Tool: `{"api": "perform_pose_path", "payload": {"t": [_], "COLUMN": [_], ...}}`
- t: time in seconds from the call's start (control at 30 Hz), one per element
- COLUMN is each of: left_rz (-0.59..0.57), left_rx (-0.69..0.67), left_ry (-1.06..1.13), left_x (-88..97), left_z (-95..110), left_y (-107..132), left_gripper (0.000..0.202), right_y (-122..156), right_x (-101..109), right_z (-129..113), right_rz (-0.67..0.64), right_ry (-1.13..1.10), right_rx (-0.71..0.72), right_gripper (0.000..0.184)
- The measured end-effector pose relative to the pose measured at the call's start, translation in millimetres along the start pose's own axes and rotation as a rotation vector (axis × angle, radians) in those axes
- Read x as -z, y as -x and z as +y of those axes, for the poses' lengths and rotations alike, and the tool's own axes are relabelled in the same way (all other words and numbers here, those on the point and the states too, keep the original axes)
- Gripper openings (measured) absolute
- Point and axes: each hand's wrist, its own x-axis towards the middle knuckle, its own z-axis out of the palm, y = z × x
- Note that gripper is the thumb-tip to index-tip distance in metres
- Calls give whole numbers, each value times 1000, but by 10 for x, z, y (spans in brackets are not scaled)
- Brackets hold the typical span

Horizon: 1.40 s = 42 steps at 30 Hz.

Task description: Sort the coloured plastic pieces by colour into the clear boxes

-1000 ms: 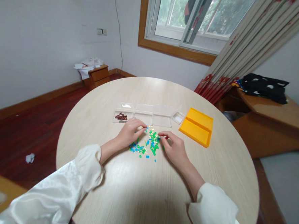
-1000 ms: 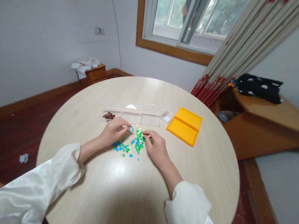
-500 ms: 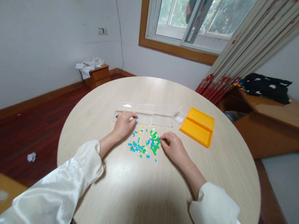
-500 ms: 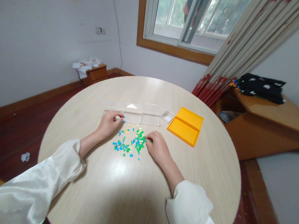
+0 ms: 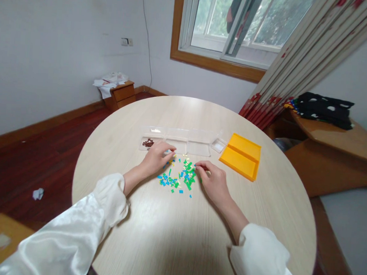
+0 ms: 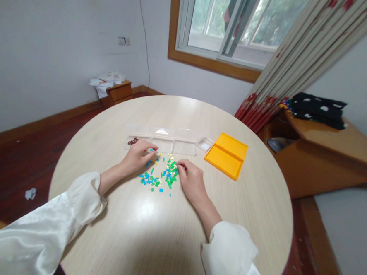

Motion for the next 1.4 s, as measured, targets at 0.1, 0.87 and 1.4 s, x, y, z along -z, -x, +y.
{"api": "perform_pose_path", "payload": {"t": [0.1, 0.87, 1.4], "left_rz": [-103, 62, 9], "left_rx": [-173, 45, 92], "left_ry": [50, -81, -102], "left_x": [-28, 14, 0], "left_z": [118, -94, -139], "left_y": [25, -34, -46], "left_gripper": [18, 14, 17], "right_y": [17, 71, 81], "right_x": [-37, -192, -199], "right_z": [-50, -45, -75], "right_rz": [0, -175, -198], "right_ry": [-75, 199, 272], "right_rx": [-2, 242, 215], "right_gripper": [14, 13, 7]}}
